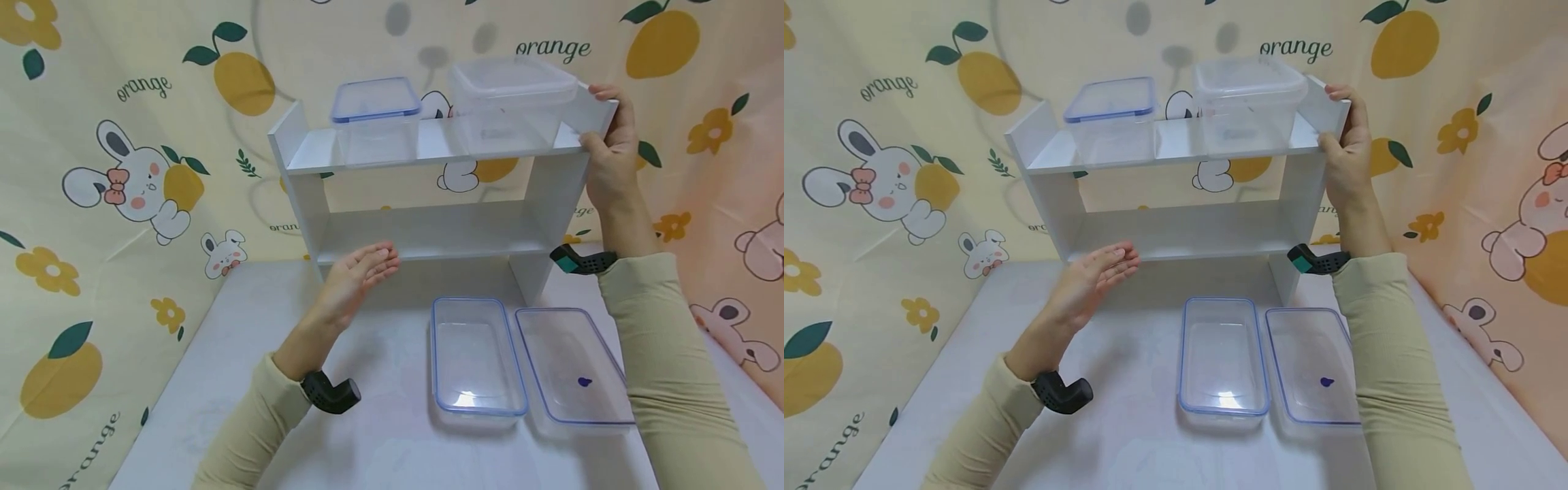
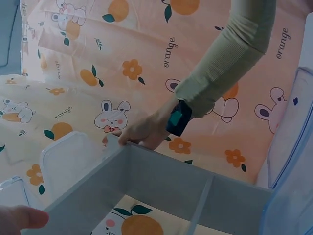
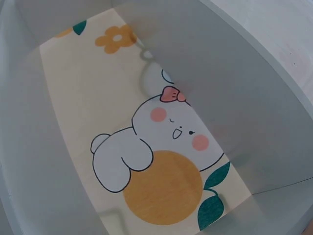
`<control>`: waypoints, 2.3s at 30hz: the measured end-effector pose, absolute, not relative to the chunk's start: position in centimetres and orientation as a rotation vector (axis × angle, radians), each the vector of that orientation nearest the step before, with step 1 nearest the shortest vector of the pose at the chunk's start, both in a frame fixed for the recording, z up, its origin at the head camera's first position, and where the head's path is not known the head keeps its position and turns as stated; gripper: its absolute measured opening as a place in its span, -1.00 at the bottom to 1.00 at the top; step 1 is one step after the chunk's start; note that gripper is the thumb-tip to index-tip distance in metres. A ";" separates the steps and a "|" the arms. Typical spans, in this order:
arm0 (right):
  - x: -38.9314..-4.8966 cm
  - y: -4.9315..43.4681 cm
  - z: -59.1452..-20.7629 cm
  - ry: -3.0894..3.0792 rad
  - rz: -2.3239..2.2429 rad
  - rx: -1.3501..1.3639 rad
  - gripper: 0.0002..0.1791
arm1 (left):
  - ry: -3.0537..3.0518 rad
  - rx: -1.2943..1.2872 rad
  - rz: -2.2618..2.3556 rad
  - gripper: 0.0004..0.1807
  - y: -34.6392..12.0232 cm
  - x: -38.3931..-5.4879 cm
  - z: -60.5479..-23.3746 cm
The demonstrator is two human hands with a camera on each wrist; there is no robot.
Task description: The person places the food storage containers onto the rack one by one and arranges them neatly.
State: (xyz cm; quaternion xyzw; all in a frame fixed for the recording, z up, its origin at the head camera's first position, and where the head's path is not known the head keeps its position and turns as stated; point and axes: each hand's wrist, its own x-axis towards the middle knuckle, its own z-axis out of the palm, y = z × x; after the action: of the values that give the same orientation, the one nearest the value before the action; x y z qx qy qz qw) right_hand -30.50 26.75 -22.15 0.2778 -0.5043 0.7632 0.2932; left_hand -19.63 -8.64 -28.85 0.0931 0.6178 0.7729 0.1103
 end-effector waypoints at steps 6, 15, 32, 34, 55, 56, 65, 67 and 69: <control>-30.5 26.7 -22.1 -1.351 2.038 0.727 -0.48 | 1.796 0.266 2.278 -0.52 -8.3 -19.4 -30.0; -30.5 26.7 -22.2 -1.348 2.046 0.724 -0.48 | 1.812 0.264 2.245 -0.54 -7.8 -18.9 -31.6; -30.3 26.7 -22.1 -1.332 2.061 0.732 -0.48 | 1.762 0.199 2.213 -0.56 -6.6 -18.7 -35.0; -30.3 26.7 -22.1 -1.329 2.064 0.732 -0.48 | 1.771 0.185 2.197 -0.57 -6.5 -18.7 -35.5; -30.4 26.8 -22.0 -1.317 2.067 0.758 -0.48 | 1.799 0.133 2.151 -0.59 -4.5 -18.5 -39.7; -30.4 26.8 -22.0 -1.314 2.070 0.760 -0.48 | 1.798 0.131 2.153 -0.59 -4.4 -18.5 -40.0; -30.4 26.7 -22.0 -1.313 2.070 0.759 -0.47 | 1.838 0.062 2.124 -0.59 -4.0 -18.7 -42.1; -30.4 26.7 -22.0 -1.322 2.066 0.748 -0.47 | 1.851 0.055 2.118 -0.59 -3.9 -18.8 -42.4; -30.4 26.7 -22.0 -1.329 2.062 0.742 -0.47 | 1.862 0.030 2.107 -0.59 -3.9 -18.8 -42.7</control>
State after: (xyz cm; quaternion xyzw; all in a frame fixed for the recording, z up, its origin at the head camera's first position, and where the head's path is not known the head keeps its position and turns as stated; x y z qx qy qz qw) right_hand -30.38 26.70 -22.04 0.2776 -0.4971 0.7711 0.2851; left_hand -18.77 -3.90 -42.75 0.0105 0.6532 0.7391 0.1642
